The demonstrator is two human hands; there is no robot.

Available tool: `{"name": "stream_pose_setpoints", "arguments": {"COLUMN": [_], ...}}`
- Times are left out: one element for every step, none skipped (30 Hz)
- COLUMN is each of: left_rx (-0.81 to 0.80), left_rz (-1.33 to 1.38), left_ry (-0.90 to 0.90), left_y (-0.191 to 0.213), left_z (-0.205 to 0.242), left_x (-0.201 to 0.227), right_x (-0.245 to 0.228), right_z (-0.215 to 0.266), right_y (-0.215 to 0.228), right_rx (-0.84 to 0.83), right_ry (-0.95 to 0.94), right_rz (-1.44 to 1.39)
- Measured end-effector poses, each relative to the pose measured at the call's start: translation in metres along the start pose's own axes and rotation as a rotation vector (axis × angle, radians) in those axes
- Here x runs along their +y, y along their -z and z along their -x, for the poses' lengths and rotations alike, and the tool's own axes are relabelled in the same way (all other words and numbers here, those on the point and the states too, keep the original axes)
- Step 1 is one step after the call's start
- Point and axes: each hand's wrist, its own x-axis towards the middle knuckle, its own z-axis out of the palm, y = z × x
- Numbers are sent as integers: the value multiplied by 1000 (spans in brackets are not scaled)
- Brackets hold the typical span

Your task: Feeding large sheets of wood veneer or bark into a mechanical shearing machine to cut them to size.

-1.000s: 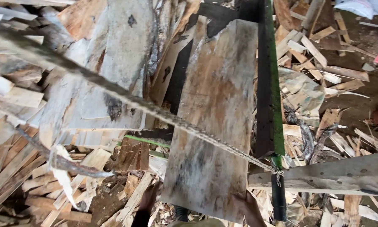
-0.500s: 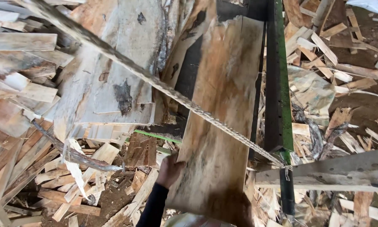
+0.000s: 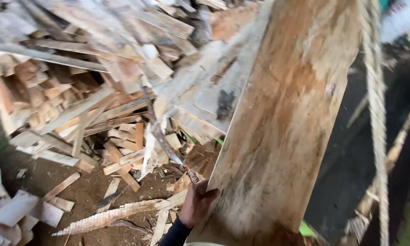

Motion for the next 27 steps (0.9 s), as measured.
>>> {"name": "stream_pose_setpoints", "arguments": {"left_rx": [42, 87, 97, 65, 32, 42, 137, 235, 242, 274, 291, 291, 423, 552, 557, 610, 661, 664, 709, 750, 751, 764, 761, 749, 720, 695, 669], "left_rz": [-75, -149, -142, -376, -614, -612, -978, -1346, -1345, -968, -596, -601, -471, -339, -333, -319, -308, -306, -323, -338, -343, -359, -385, -400, -268, -139, -166], "left_ry": [-8, -13, -40, -155, -265, -287, -447, -600, -578, -602, -635, -637, -657, -676, -680, -708, -733, -734, -606, -476, -460, -289, -124, -115, 58, 232, 276], "left_y": [15, 29, 41, 53, 66, 78, 91, 105, 100, 91, 75, 83, 90, 98, 109, 121, 133, 146, 159, 172, 201, 226, 248, 246, 241, 235, 222], "left_z": [1, 2, -6, -13, -19, -52, -75, -99, -114, -127, -147, -156, -166, -177, -171, -167, -162, -152, -140, -128, -121, -105, -89, -77, -60, -41, -35], "left_x": [4, 7, 22, 36, 53, 92, 125, 156, 200, 245, 304, 314, 325, 336, 315, 294, 273, 235, 193, 150, 92, 32, -20, -43, -73, -102, -111], "right_x": [-13, -27, -54, -85, -121, -183, -247, -311, -359, -413, -478, -478, -479, -481, -480, -479, -477, -447, -415, -384, -331, -283, -239, -174, -115, -64, -50], "right_z": [-37, -73, -121, -167, -208, -270, -296, -304, -334, -356, -379, -390, -403, -417, -393, -369, -343, -314, -283, -251, -234, -210, -186, -187, -167, -135, -111], "right_y": [1, 1, -16, -36, -61, -109, -159, -208, -250, -296, -354, -372, -389, -406, -418, -429, -439, -434, -427, -419, -401, -378, -353, -324, -280, -232, -204], "right_rx": [-33, -67, -97, -126, -149, -172, -186, -199, -202, -161, -118, -118, -178, -238, -245, -367, -484, -487, -651, -802, -796, -900, -991, -974, -794, -601, -549], "right_ry": [5, 11, 17, 22, 30, 37, 28, 18, -3, 61, 148, 150, 242, 335, 336, 414, 492, 492, 237, -26, -40, -212, -378, -383, -593, -782, -799], "right_rz": [1, 3, 0, -3, -7, -10, -12, -15, -11, 165, 332, 327, 275, 223, 225, 292, 357, 357, 365, 369, 367, 512, 647, 635, 431, 219, 197]}}
